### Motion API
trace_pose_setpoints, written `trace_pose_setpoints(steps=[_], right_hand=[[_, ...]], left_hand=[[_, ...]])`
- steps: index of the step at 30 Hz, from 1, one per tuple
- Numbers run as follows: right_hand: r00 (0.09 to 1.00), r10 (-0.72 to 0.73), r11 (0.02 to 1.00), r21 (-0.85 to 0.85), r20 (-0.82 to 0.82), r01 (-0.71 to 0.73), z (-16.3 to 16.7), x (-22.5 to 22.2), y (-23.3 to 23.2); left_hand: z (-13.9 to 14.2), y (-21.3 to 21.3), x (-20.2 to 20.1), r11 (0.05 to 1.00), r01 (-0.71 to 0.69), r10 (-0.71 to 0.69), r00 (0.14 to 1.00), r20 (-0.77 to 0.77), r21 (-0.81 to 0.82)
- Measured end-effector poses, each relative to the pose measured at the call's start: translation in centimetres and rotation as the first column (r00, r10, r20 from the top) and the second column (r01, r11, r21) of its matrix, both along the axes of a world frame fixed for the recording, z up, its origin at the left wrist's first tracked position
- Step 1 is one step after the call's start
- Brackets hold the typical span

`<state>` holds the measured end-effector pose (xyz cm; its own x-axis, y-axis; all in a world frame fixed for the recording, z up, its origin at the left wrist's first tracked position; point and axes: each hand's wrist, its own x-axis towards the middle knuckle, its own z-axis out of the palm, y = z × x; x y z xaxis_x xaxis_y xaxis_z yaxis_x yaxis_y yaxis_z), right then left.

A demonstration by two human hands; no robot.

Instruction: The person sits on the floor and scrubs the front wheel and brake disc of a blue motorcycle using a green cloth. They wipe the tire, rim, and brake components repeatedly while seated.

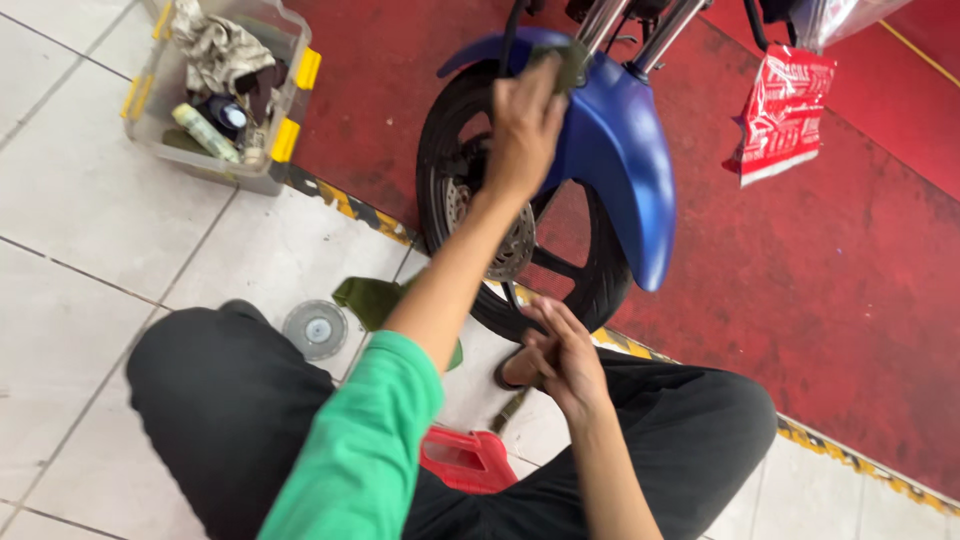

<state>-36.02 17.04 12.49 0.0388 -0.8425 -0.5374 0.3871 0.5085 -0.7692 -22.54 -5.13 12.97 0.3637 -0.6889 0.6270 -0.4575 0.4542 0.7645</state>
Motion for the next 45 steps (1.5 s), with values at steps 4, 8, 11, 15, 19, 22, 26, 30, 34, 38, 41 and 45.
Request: trace_pose_setpoints(steps=[4, 8, 11, 15, 19, 22, 26, 30, 34, 38, 41, 45], right_hand=[[0.999, -0.008, 1.000, -0.010, 0.045, 0.008, -0.1, -2.3, 1.3], [0.999, 0.011, 1.000, 0.023, -0.034, -0.010, -0.3, -3.2, 1.4], [0.999, 0.034, 0.999, 0.015, -0.004, -0.034, -0.1, -3.1, 1.2], [0.993, 0.115, 0.993, 0.006, -0.007, -0.115, 1.1, -2.9, 0.6], [0.993, 0.118, 0.992, -0.034, -0.027, -0.118, 2.2, -3.2, 0.0], [0.997, 0.073, 0.997, -0.032, -0.004, -0.073, 2.0, -3.4, 0.0], [0.996, 0.071, 0.995, -0.068, 0.059, -0.067, 0.9, -2.9, 0.4], [0.998, 0.020, 0.999, -0.041, 0.054, -0.018, 0.5, -2.5, 0.6], [0.993, -0.005, 1.000, -0.025, 0.121, 0.008, 0.5, -2.8, 0.9], [0.997, -0.054, 0.998, 0.023, 0.050, 0.053, -0.1, -3.5, 1.3], [0.992, -0.036, 0.999, -0.009, 0.124, 0.038, -0.5, -3.8, 1.5], [0.992, -0.060, 0.998, 0.012, 0.114, 0.059, -0.8, -3.8, 1.5]], left_hand=[[-1.4, 0.8, -0.7, 0.996, 0.076, -0.066, 0.979, 0.195, -0.044], [-0.4, -2.1, 0.3, 0.998, 0.058, -0.062, 0.917, 0.395, 0.023], [1.8, -5.4, 0.8, 1.000, 0.004, 0.000, 0.696, 0.718, -0.004], [3.2, -3.7, 4.7, 0.987, 0.085, 0.047, 0.668, 0.742, -0.140], [3.0, -0.8, 9.7, 0.921, -0.215, 0.065, 0.907, 0.417, 0.324], [3.0, -3.7, 8.1, 0.961, -0.197, 0.127, 0.938, 0.323, 0.194], [2.2, -10.2, 2.3, 0.797, 0.144, -0.258, 0.959, 0.115, 0.586], [-2.3, -7.1, 0.2, 0.876, 0.021, -0.076, 0.993, 0.095, 0.482], [-7.7, 1.1, -1.6, 0.923, -0.170, 0.121, 0.980, 0.157, 0.345], [-7.5, -0.6, -1.7, 0.933, -0.115, 0.091, 0.992, 0.085, 0.341], [-5.5, -2.0, -1.3, 0.945, -0.049, 0.047, 0.999, 0.013, 0.324], [-5.0, 0.9, -1.3, 0.932, -0.136, 0.122, 0.991, 0.062, 0.336]])
